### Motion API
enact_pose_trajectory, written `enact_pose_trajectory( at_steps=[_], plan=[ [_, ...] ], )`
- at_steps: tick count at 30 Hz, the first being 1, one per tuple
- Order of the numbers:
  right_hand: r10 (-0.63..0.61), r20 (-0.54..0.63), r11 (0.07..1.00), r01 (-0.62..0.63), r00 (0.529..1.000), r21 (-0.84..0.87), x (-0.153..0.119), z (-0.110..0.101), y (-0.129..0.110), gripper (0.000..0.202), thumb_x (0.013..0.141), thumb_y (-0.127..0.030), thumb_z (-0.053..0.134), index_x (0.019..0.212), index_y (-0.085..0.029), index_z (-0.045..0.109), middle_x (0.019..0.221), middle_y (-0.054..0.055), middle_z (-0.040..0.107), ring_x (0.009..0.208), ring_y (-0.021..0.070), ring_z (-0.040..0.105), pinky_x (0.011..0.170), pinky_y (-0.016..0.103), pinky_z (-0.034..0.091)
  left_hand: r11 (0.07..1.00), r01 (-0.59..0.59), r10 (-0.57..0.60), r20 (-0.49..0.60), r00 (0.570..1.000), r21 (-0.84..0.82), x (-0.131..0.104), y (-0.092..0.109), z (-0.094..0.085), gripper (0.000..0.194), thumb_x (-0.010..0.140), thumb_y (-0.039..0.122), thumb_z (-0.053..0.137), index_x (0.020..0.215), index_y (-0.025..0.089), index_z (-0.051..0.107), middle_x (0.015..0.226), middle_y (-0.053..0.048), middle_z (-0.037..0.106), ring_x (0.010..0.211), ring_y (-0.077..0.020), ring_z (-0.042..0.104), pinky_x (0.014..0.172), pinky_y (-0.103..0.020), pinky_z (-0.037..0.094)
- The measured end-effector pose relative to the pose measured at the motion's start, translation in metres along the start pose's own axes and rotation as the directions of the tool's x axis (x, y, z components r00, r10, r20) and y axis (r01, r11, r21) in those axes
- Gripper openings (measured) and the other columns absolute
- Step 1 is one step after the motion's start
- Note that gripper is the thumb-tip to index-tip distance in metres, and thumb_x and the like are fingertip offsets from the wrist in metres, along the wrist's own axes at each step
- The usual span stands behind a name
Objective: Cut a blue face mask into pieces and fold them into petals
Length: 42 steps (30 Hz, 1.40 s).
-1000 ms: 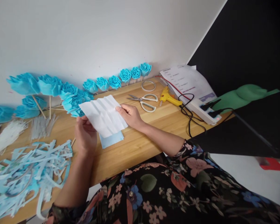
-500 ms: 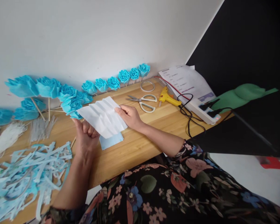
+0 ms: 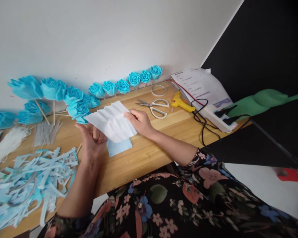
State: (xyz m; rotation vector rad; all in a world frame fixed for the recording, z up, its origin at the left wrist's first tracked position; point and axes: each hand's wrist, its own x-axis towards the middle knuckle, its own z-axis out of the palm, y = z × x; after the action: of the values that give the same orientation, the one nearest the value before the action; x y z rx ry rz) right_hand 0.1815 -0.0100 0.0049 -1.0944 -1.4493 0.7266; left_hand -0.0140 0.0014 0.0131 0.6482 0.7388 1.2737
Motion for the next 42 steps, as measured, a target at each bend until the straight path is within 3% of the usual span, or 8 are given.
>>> enact_pose_trajectory(
  at_steps=[7, 11, 15, 20, 42],
  plan=[
    [0.038, 0.000, 0.999, -0.038, 0.999, -0.023, 0.0004, -0.0005, -0.0005, 0.046, 0.095, -0.049, 0.049, 0.062, -0.020, 0.035, 0.060, -0.005, 0.030, 0.059, 0.0091, 0.032, 0.057, 0.026, 0.026, 0.996, 0.013, -0.013, 0.001, 1.000, -0.090, 0.0001, 0.0003, -0.0014, 0.057, 0.093, 0.066, 0.037, 0.062, 0.019, 0.047, 0.034, 0.008, 0.024, 0.029, -0.0065, 0.013, 0.033, -0.023, 0.012],
    [0.048, -0.027, 0.999, -0.048, 0.998, -0.020, 0.0009, -0.0015, -0.0004, 0.046, 0.095, -0.051, 0.048, 0.062, -0.020, 0.035, 0.061, -0.005, 0.030, 0.059, 0.0092, 0.032, 0.056, 0.026, 0.026, 0.991, 0.004, -0.008, -0.030, 1.000, -0.133, 0.0002, 0.0031, -0.0005, 0.053, 0.095, 0.065, 0.031, 0.090, 0.023, 0.063, 0.046, 0.005, 0.054, 0.028, -0.0053, 0.018, 0.033, -0.021, 0.015],
    [0.041, -0.048, 0.999, -0.042, 0.998, -0.007, 0.0017, -0.0026, -0.0003, 0.045, 0.095, -0.050, 0.049, 0.063, -0.020, 0.037, 0.061, -0.004, 0.031, 0.059, 0.0093, 0.032, 0.057, 0.026, 0.026, 0.989, 0.020, -0.032, -0.085, 0.996, -0.144, 0.0004, 0.0050, 0.0011, 0.058, 0.096, 0.065, 0.025, 0.110, 0.024, 0.063, 0.072, -0.003, 0.074, 0.027, -0.0037, 0.021, 0.030, -0.020, 0.016],
    [0.051, -0.044, 0.999, -0.051, 0.998, -0.007, 0.0020, -0.0028, -0.0014, 0.042, 0.094, -0.048, 0.049, 0.065, -0.019, 0.044, 0.061, -0.004, 0.036, 0.059, 0.0097, 0.034, 0.057, 0.026, 0.027, 0.988, 0.040, -0.057, -0.112, 0.992, -0.152, 0.0014, 0.0032, -0.0023, 0.062, 0.098, 0.065, 0.022, 0.108, 0.021, 0.064, 0.084, -0.009, 0.078, 0.027, -0.0038, 0.023, 0.030, -0.020, 0.020],
    [0.048, -0.043, 0.999, -0.048, 0.998, -0.001, 0.0016, -0.0031, -0.0006, 0.039, 0.094, -0.047, 0.050, 0.069, -0.018, 0.053, 0.062, -0.004, 0.040, 0.061, 0.0100, 0.038, 0.058, 0.025, 0.029, 0.988, 0.038, -0.060, -0.151, 0.987, -0.148, 0.0011, 0.0022, -0.0032, 0.063, 0.101, 0.059, 0.015, 0.099, 0.019, 0.064, 0.086, -0.011, 0.078, 0.027, -0.0060, 0.029, 0.032, -0.022, 0.023]
  ],
)
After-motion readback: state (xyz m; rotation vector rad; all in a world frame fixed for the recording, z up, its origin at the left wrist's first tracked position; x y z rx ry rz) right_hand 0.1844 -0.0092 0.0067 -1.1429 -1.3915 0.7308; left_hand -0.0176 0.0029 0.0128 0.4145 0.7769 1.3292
